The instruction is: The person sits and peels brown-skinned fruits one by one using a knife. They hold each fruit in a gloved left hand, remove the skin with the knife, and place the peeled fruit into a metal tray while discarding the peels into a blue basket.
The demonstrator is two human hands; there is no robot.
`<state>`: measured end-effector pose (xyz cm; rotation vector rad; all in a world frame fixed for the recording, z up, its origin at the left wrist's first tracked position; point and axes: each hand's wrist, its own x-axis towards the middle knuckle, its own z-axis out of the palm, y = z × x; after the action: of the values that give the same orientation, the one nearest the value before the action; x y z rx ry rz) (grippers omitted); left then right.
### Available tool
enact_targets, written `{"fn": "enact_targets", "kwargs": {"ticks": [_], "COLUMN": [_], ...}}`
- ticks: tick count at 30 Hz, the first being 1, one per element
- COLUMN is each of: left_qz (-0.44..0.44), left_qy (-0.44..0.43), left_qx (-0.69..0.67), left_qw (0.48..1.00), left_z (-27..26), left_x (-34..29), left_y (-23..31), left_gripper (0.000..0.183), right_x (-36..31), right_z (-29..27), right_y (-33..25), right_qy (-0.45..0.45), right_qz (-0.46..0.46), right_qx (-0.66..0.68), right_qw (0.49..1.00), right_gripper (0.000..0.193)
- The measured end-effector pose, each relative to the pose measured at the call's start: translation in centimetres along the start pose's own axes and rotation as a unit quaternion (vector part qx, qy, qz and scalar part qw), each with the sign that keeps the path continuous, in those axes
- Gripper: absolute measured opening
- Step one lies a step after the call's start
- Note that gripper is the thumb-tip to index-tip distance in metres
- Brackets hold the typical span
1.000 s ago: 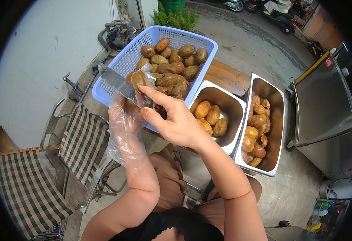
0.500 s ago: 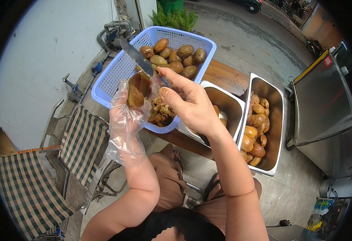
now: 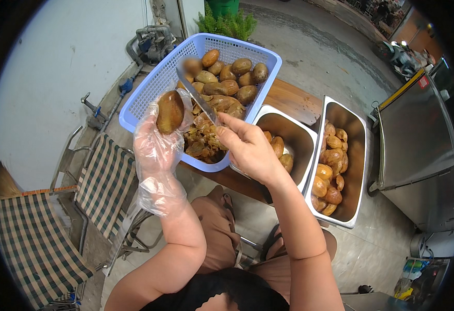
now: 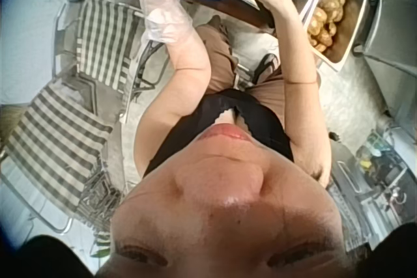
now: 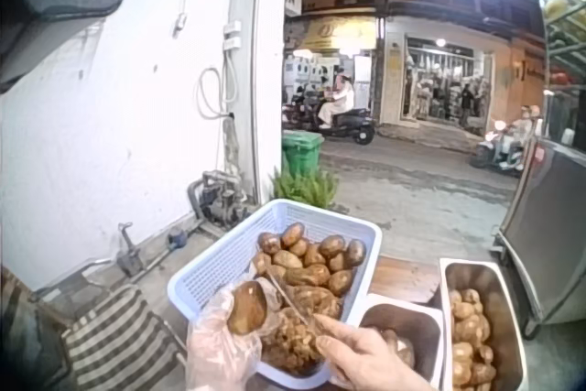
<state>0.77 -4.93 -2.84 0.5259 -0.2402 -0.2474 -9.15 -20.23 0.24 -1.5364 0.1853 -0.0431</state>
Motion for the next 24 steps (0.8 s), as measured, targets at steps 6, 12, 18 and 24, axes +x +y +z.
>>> {"fn": "enact_targets", "kwargs": {"ticks": [6, 12, 18, 24], "left_qz": [0.023, -0.003, -0.004, -0.030], "left_qy": [0.009, -0.011, 0.006, 0.029], "left_qx": [0.076, 0.111, 0.120, 0.138], "left_qw": [0.997, 0.994, 0.993, 0.990], "left_z": [1.5, 1.7, 1.3, 1.7], "left_x": [-0.8, -1.2, -1.4, -1.5], "left_y": [1.5, 1.3, 1.5, 1.5], "left_gripper": [0.038, 0.039, 0.037, 0.039], "right_x": [0.1, -0.1, 0.6, 0.9], "right_z": [1.4, 1.6, 2.8, 3.0], "right_y": [-0.8, -0.8, -1.4, -1.1], "right_qy": [-0.004, -0.011, -0.035, -0.024], "right_qz": [-0.010, -0.089, -0.209, -0.225], "right_qx": [-0.045, -0.033, -0.230, -0.236], "right_qw": [0.999, 0.995, 0.950, 0.945], "right_gripper": [0.034, 0.037, 0.060, 0.054]}}
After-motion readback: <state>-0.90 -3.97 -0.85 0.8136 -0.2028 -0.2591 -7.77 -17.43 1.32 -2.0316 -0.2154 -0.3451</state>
